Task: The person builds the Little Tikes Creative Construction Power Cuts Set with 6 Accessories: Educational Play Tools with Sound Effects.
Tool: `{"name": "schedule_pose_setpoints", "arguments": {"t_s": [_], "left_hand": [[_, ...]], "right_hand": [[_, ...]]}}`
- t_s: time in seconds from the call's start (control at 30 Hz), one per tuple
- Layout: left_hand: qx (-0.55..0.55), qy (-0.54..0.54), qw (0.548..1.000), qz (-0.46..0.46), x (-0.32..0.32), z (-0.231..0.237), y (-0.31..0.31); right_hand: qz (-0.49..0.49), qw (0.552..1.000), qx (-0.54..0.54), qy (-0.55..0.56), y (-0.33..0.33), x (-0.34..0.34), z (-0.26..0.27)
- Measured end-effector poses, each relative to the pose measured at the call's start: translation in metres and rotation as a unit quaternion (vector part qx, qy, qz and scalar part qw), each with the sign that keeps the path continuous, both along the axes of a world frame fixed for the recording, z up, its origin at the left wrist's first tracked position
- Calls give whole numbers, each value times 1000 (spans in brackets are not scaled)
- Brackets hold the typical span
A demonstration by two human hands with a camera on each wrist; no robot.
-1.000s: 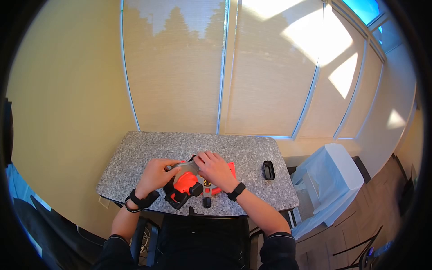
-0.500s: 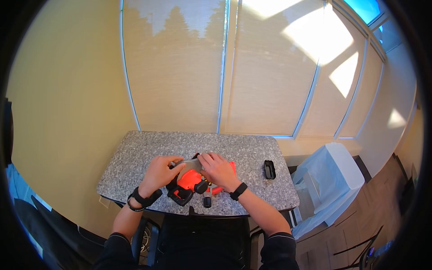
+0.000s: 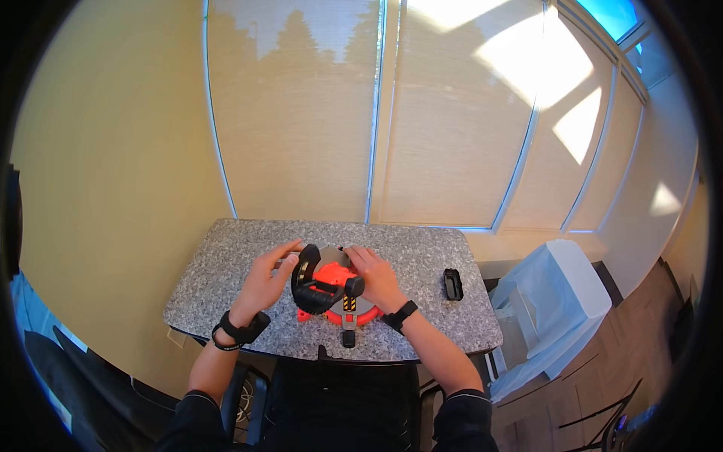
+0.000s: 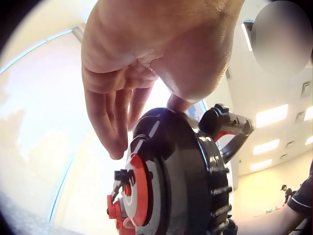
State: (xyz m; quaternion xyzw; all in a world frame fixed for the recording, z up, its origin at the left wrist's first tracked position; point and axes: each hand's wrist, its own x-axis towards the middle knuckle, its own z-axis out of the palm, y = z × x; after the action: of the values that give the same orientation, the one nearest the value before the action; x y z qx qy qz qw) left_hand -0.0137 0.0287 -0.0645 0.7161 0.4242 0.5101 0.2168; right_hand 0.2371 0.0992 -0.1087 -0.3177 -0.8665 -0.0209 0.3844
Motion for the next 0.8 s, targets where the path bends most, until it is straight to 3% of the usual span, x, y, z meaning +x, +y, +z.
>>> {"name": "schedule_pose_setpoints", "arguments": {"t_s": [0.07,0.13,0.27,0.33,0.37,0.43,0.53,0.7,0.8], "left_hand": [[20,-22,1000,4,-2,-6,5],[63,20,995,68,-5,-7,8],[53,35,993,96,-15,-31,26],[36,116,984,134,-22,-55,38],[36,116,984,133,-22,-66,41],[-6,235,963,129,-21,-87,45],[-27,273,959,68,-19,-112,49],[-54,320,945,30,-12,-136,52],[-73,328,941,27,-11,-149,53]], "right_hand": [[-3,1000,-24,11,6,2,-1],[-7,999,11,41,13,3,-4],[-7,998,8,55,22,7,-4],[-35,997,-36,60,30,9,-8],[-35,997,-36,60,35,8,-10],[-29,997,-8,76,48,8,-16],[-20,991,-81,107,61,8,-20],[-11,993,-84,81,72,5,-14],[24,975,-163,149,69,2,-8]]}}
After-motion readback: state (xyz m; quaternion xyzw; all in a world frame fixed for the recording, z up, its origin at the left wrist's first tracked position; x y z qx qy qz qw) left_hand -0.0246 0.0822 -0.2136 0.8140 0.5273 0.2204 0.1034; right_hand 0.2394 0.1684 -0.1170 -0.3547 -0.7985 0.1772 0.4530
